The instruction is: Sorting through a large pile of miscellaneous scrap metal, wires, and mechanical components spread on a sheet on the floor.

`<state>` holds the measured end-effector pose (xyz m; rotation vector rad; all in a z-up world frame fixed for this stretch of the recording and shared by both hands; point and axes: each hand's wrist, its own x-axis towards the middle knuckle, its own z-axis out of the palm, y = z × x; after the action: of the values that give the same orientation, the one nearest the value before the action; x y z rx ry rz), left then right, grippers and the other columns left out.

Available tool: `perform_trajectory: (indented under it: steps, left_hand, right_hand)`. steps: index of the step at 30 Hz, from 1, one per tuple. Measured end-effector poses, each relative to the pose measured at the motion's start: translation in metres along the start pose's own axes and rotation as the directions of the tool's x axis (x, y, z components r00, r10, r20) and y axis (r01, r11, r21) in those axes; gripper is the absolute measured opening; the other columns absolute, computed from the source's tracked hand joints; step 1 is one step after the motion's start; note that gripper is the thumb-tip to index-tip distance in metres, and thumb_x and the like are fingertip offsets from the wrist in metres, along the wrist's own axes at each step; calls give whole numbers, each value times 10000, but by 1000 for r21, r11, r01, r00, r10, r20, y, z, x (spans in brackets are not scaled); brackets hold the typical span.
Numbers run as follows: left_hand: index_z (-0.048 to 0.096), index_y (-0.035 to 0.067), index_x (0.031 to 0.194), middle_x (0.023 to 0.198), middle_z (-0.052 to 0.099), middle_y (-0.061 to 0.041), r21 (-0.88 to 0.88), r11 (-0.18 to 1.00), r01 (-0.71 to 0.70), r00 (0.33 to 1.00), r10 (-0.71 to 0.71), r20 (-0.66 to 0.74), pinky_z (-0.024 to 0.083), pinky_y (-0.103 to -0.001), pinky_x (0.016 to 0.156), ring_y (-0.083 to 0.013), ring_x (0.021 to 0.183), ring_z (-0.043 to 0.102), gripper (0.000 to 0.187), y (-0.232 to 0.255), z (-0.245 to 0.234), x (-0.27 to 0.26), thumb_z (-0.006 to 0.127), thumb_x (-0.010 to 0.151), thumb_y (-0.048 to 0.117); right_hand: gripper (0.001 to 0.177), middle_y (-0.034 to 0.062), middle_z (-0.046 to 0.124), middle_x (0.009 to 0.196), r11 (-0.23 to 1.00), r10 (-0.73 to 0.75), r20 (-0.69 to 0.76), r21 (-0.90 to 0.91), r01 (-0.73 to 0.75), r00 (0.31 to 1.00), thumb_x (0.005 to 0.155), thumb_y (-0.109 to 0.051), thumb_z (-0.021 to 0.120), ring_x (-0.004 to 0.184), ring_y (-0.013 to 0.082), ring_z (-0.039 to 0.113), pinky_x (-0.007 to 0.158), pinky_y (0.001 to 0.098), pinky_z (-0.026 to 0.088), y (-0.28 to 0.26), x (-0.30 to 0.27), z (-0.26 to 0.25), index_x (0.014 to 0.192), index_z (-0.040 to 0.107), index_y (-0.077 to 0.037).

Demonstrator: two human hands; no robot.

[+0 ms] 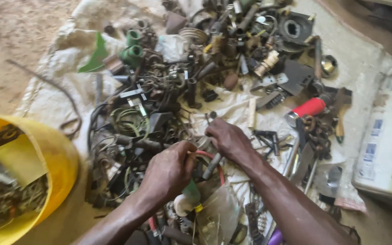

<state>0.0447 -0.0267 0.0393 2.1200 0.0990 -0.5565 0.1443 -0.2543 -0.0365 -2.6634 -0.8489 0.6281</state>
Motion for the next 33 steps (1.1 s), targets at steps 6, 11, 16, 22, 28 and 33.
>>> perform_trajectory:
  steps: [6, 11, 16, 22, 28, 33]
  left_hand:
    - [682, 210, 1152, 1045, 799, -103, 32, 990, 135, 991, -135, -7, 525, -560, 782, -413, 899, 732, 260, 6, 4, 1, 516, 978, 308]
    - [692, 201, 1158, 1042, 813, -51, 2, 990, 141, 989, -141, 43, 626, -448, 714, -261, 805, 778, 217, 2, 13, -11, 523, 1060, 295]
    - [698, 328, 1326, 1183, 806, 16, 15, 1000, -3, 997, 2, 76, 498, -315, 387, -109, 460, 598, 433, 3, 19, -21, 495, 982, 162]
    - [684, 247, 1109, 1095, 781, -44, 183, 982, 53, 976, -90, 197, 517, -547, 784, -367, 941, 737, 236, -15, 42, -30, 526, 973, 359]
    - [723, 225, 1104, 1070, 799, -88, 148, 989, 10, 981, -38, 189, 523, -566, 822, -404, 986, 729, 301, -10, 35, -36, 536, 929, 381]
    - [720, 168, 1056, 821, 705, 0, -632, 670, 389, 921, -290, 259, 561, -301, 651, -130, 701, 655, 264, 11, 12, -30, 533, 1073, 355]
  right_hand:
    - [225, 64, 713, 1161, 753, 523, -5, 471, -459, 852, 953, -297, 637, 1046, 230, 693, 895, 401, 548, -21, -32, -22, 1093, 723, -144]
    - [331, 155, 710, 898, -155, 606, 109, 988, -18, 788, 972, -87, 585, 695, 249, 694, 533, 319, 492, 30, -74, 40, 1301, 571, -68]
    - [511, 193, 703, 1177, -223, 414, 22, 972, 78, 910, 900, -76, 525, 1045, 326, 687, 742, 435, 578, 5, -52, 8, 1408, 568, -43]
    - [345, 72, 789, 1192, 533, 739, 200, 411, -740, 643, 950, -534, 638, 942, 232, 723, 733, 390, 524, -55, -5, -43, 1144, 723, -261]
    - [267, 42, 795, 920, 701, 667, 87, 262, -663, 740, 952, -332, 594, 693, 179, 633, 584, 354, 460, -48, 5, -32, 1113, 795, -264]
    - [159, 63, 591, 954, 274, 733, 330, 657, -702, 595, 1075, -264, 470, 810, 197, 516, 730, 365, 458, -93, -30, -75, 1091, 592, -164]
